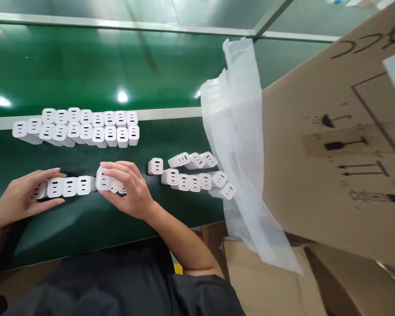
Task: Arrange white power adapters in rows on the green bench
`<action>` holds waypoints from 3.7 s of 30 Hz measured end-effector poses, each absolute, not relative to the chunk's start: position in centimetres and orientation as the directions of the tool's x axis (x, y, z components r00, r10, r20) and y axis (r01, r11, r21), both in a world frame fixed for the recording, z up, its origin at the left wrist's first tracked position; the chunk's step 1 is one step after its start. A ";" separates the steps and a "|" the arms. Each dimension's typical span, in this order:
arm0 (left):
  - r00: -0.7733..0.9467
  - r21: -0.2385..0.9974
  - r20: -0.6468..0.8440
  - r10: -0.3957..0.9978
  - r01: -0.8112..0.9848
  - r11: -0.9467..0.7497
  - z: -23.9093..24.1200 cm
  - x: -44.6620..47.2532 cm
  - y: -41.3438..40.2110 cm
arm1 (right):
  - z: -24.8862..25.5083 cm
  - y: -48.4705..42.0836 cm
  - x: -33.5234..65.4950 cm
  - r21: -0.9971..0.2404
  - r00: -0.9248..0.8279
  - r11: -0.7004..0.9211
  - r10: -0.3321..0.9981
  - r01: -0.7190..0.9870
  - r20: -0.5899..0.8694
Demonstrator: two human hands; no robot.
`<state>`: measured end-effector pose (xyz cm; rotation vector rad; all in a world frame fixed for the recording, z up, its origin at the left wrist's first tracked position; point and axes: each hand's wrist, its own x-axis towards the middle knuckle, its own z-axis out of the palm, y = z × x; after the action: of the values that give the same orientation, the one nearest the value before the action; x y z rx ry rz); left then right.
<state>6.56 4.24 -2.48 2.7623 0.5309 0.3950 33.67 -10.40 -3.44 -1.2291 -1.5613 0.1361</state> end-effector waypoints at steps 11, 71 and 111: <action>0.893 0.347 0.207 0.400 0.315 -0.883 -2.8 6.4 4.1 | -3.8 -10.5 33.2 -0.632 0.095 0.437 0.771 0.640 0.630; 0.372 0.788 -0.395 0.840 -0.332 0.518 0.2 3.9 -7.6 | 0.9 -12.1 28.4 -0.280 -0.488 0.766 0.600 0.579 0.634; -0.955 0.289 0.273 -0.114 -0.032 0.957 -12.9 -13.6 -47.6 | -17.4 -28.3 -21.1 -0.022 -0.170 0.172 -0.982 -0.985 -0.077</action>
<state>-13.62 -47.60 -12.90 -0.1297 3.3948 0.4928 -21.08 -28.35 -17.39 2.0693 -2.4594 -0.0530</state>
